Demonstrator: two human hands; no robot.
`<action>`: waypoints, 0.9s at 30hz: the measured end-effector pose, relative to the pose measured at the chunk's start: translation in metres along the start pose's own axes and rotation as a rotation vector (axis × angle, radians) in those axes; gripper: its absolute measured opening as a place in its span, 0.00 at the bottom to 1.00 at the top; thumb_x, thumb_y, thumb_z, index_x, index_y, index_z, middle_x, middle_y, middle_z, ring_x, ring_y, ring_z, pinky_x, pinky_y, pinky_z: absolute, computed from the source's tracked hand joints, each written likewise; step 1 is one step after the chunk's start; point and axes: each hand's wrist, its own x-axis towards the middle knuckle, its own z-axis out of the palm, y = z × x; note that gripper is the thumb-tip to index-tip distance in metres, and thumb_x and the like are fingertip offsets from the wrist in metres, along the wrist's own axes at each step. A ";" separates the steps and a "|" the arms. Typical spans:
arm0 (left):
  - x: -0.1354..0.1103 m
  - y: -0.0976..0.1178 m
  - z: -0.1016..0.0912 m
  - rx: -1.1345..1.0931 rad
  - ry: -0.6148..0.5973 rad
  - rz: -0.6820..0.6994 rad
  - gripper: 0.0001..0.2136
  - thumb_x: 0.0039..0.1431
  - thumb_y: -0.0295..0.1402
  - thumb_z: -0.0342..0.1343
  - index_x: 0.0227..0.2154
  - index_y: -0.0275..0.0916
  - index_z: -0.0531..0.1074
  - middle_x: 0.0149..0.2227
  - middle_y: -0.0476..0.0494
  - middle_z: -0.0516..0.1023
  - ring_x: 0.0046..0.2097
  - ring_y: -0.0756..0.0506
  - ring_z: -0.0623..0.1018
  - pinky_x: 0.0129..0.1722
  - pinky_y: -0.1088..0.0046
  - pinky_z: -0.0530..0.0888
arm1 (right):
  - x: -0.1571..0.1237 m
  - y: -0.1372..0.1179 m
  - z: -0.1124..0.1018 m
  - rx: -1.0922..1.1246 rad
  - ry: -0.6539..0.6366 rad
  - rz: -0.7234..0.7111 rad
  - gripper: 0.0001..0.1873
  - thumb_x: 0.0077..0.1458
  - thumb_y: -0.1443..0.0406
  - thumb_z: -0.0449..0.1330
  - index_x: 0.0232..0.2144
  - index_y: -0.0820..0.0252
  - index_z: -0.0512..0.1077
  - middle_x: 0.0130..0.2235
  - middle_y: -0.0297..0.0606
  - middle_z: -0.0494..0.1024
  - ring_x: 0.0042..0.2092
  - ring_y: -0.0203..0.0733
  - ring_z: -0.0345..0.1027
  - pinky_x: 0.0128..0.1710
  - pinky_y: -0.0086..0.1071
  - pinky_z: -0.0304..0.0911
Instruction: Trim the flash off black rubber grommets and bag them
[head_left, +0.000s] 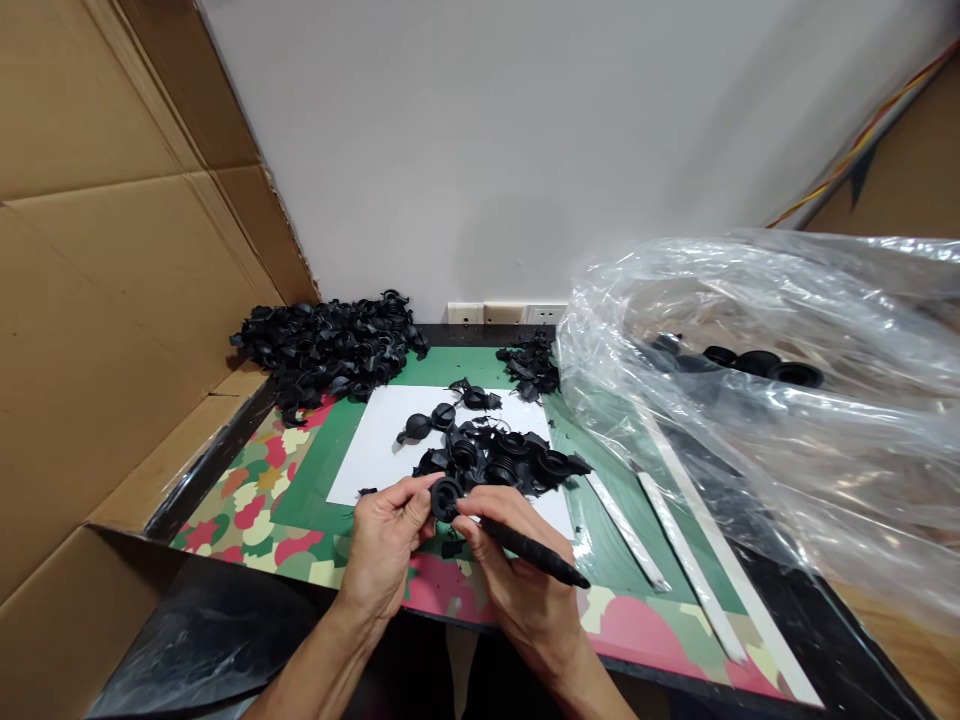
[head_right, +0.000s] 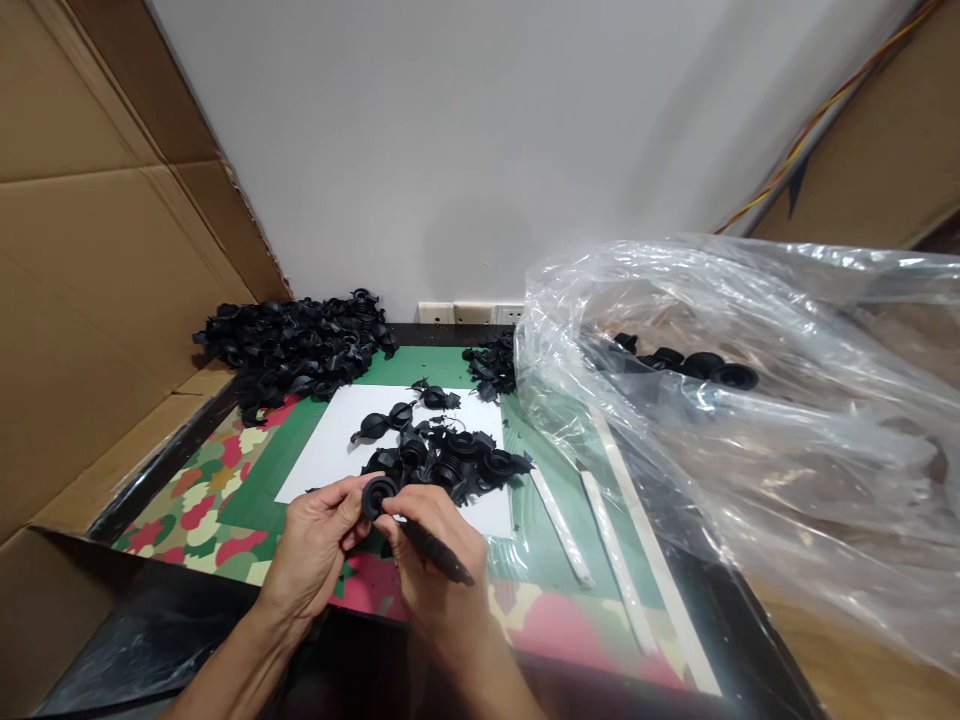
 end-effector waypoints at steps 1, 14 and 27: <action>0.000 0.000 0.000 0.006 0.003 0.013 0.22 0.29 0.45 0.72 0.27 0.33 0.83 0.15 0.49 0.69 0.18 0.55 0.63 0.17 0.80 0.55 | 0.000 -0.001 0.000 0.010 -0.003 0.009 0.05 0.58 0.69 0.58 0.33 0.60 0.74 0.32 0.41 0.77 0.33 0.40 0.74 0.32 0.31 0.71; -0.002 0.006 0.005 -0.030 0.002 -0.069 0.19 0.27 0.43 0.73 0.21 0.32 0.81 0.16 0.47 0.72 0.17 0.56 0.61 0.16 0.80 0.52 | -0.005 0.016 0.005 0.638 0.086 0.621 0.09 0.52 0.61 0.64 0.29 0.62 0.73 0.15 0.25 0.64 0.15 0.29 0.55 0.17 0.25 0.54; 0.000 0.006 0.004 -0.042 0.024 -0.058 0.19 0.27 0.42 0.73 0.21 0.33 0.81 0.15 0.49 0.71 0.16 0.57 0.61 0.15 0.81 0.53 | -0.008 0.007 0.000 0.140 0.030 0.157 0.04 0.56 0.70 0.60 0.32 0.58 0.74 0.32 0.38 0.76 0.33 0.39 0.72 0.31 0.31 0.69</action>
